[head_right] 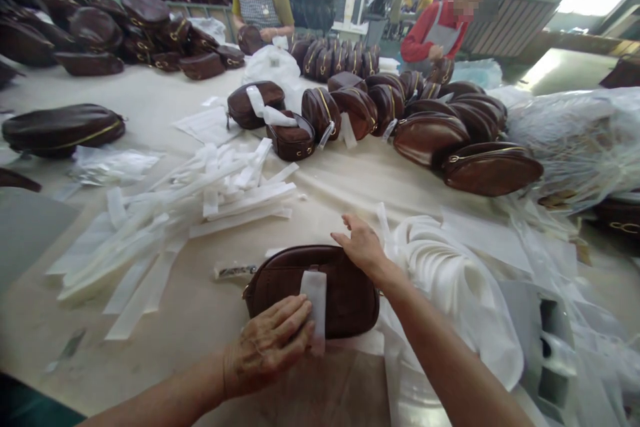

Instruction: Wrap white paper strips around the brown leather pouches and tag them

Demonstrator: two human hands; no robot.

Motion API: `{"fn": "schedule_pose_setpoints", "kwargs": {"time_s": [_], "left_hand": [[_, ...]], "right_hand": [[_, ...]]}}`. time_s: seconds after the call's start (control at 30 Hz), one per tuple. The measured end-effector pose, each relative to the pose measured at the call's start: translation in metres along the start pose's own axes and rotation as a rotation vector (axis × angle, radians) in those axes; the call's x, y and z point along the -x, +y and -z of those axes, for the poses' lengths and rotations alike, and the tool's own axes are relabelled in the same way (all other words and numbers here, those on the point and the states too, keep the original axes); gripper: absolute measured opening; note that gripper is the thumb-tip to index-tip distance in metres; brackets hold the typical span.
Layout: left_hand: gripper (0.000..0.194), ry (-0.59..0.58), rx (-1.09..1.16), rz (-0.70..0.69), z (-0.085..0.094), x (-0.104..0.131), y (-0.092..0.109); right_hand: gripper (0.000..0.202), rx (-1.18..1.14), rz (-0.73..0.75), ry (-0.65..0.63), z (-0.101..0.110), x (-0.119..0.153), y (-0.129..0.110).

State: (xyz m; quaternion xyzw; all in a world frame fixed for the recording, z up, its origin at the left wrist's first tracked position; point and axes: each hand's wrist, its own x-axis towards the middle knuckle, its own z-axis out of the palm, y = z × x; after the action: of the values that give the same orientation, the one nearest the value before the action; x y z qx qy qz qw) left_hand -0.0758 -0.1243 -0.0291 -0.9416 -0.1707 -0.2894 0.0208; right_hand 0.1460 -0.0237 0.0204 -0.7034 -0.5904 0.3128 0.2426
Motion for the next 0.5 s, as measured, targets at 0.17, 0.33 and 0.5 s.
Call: {"fn": "schedule_pose_setpoints", "kwargs": {"time_s": [0.17, 0.33, 0.5], "left_hand": [[0.021, 0.037, -0.003, -0.007, 0.002, -0.003, -0.003], [0.013, 0.176, -0.076, -0.004, -0.012, -0.004, -0.007], [0.012, 0.374, -0.119, 0.106, -0.033, -0.004, -0.005]], "right_hand": [[0.022, -0.051, -0.032, -0.149, -0.032, -0.063, 0.012], [0.017, -0.130, 0.068, -0.296, -0.037, -0.066, 0.005], [0.021, -0.138, 0.197, -0.330, -0.038, -0.058, -0.006]]}}
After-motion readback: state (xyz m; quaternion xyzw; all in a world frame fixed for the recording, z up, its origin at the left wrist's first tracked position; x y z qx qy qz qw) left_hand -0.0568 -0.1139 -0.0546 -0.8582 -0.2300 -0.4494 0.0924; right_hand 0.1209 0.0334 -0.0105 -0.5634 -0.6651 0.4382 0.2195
